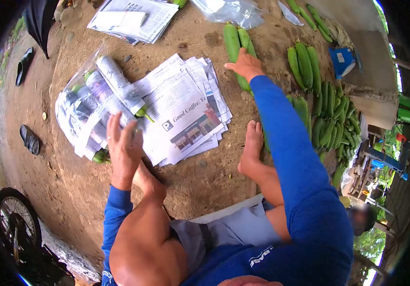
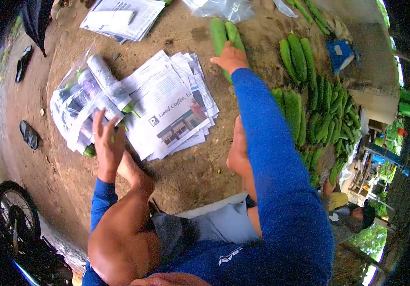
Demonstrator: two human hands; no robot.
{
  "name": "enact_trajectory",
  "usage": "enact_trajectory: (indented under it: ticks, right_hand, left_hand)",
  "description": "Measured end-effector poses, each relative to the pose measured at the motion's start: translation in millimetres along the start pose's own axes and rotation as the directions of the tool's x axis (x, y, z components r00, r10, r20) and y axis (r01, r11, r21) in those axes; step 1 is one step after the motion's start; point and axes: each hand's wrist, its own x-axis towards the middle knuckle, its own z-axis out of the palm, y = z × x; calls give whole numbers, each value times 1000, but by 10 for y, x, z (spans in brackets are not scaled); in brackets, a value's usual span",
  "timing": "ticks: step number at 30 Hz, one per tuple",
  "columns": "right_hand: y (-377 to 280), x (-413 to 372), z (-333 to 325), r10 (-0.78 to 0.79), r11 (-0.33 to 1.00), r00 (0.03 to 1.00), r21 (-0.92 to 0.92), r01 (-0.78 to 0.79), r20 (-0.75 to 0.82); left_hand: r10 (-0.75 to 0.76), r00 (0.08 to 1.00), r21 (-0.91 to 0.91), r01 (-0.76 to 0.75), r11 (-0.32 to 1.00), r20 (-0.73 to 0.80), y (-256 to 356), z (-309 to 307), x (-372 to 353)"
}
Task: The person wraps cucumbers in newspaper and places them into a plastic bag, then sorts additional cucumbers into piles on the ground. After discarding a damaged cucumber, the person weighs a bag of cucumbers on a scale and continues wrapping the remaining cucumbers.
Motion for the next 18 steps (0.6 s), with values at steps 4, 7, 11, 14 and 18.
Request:
enact_trajectory:
  ticks: [4,7,11,14,18]
  right_hand:
    - [120,208,139,-33,999,999,34,34,-27]
    - [289,234,-14,-54,916,966,398,-53,251]
    - [317,-374,-389,-230,625,846,740,-251,481]
    - [129,-1188,-576,-429,492,715,806,-328,552]
    - [-210,-1923,-470,-686,359,536,870,-339,492]
  left_hand:
    - [24,986,-174,4,985,164,193,163,0]
    - [45,977,-317,24,948,210,318,221,42]
    - [6,919,-571,240,785,395,561,353,206]
    - [73,729,-690,605,396,681,815,429,320]
    - [229,521,-541,840,31,822,1087,473,351]
